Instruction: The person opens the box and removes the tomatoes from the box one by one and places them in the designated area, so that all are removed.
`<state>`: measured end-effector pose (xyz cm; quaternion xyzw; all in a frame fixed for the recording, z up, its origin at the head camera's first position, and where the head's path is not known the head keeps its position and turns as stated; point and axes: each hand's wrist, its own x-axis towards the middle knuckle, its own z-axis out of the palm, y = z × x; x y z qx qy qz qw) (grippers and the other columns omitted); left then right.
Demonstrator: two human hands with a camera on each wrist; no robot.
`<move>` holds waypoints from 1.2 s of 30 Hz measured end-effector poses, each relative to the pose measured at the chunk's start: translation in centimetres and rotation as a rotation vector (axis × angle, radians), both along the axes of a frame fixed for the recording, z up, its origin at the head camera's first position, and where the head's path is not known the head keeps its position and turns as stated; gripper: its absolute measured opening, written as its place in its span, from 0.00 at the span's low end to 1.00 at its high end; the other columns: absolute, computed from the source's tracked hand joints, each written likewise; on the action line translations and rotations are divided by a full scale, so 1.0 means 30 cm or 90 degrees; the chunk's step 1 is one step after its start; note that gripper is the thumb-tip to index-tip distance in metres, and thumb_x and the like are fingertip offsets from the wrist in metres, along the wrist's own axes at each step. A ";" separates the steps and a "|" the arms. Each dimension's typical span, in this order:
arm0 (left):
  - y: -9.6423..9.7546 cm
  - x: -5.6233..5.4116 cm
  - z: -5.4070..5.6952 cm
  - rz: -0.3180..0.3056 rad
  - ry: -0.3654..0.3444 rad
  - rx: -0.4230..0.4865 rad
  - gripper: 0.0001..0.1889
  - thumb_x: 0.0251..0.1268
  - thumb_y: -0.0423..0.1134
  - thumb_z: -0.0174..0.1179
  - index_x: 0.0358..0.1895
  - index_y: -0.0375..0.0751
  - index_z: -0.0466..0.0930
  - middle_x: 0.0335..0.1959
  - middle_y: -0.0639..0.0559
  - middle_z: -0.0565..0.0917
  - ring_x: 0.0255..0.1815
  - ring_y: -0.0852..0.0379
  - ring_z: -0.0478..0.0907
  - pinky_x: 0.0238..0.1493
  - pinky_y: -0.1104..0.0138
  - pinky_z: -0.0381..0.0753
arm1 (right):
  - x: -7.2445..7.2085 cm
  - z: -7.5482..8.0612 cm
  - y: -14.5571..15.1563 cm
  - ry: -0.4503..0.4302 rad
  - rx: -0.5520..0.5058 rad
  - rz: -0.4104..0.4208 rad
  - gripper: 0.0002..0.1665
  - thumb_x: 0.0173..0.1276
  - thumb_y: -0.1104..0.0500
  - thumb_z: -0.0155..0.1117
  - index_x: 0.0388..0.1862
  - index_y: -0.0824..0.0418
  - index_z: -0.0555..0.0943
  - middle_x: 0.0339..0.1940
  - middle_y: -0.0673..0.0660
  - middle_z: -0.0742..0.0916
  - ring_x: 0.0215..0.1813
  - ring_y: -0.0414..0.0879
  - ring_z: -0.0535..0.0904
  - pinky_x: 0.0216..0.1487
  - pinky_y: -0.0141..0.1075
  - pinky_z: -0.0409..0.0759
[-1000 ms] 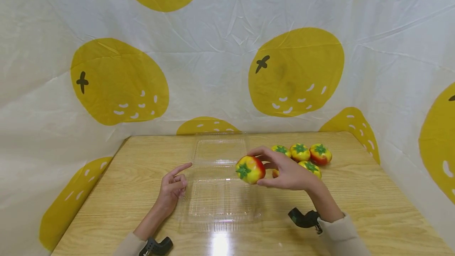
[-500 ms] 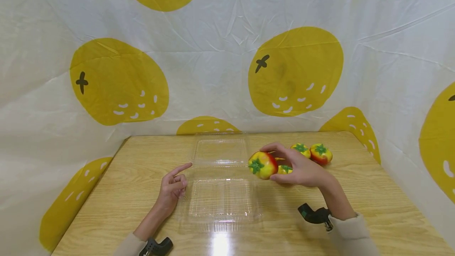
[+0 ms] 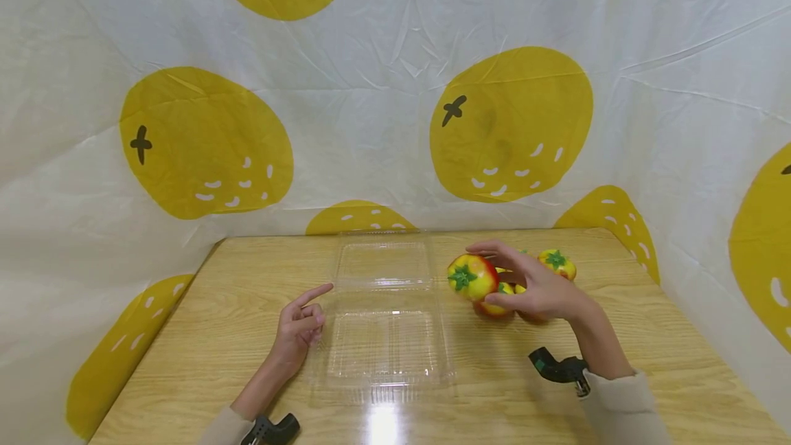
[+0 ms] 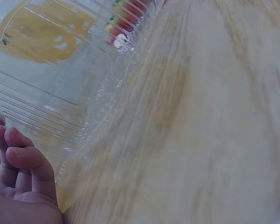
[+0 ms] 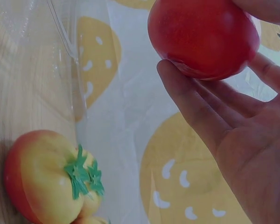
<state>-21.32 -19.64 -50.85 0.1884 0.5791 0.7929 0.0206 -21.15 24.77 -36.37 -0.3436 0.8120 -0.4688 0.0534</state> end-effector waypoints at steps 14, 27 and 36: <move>0.003 0.001 0.002 -0.004 0.000 0.004 0.31 0.64 0.18 0.47 0.73 0.20 0.62 0.20 0.61 0.78 0.19 0.68 0.71 0.17 0.75 0.66 | -0.010 0.006 0.072 0.021 -0.047 0.033 0.37 0.69 0.72 0.64 0.76 0.64 0.66 0.72 0.46 0.75 0.65 0.34 0.76 0.57 0.34 0.84; 0.004 -0.003 0.001 0.003 0.005 0.006 0.31 0.62 0.18 0.48 0.73 0.19 0.63 0.20 0.61 0.78 0.18 0.68 0.71 0.15 0.68 0.58 | -0.009 0.015 0.153 0.024 -0.049 -0.051 0.40 0.63 0.72 0.72 0.73 0.64 0.68 0.67 0.43 0.77 0.60 0.36 0.79 0.56 0.29 0.83; 0.003 -0.003 0.003 0.003 0.004 0.007 0.31 0.63 0.18 0.47 0.73 0.19 0.62 0.20 0.61 0.78 0.19 0.68 0.70 0.15 0.66 0.57 | -0.001 0.016 0.210 0.053 -0.066 -0.051 0.39 0.63 0.77 0.67 0.73 0.68 0.66 0.68 0.44 0.77 0.60 0.36 0.79 0.53 0.28 0.84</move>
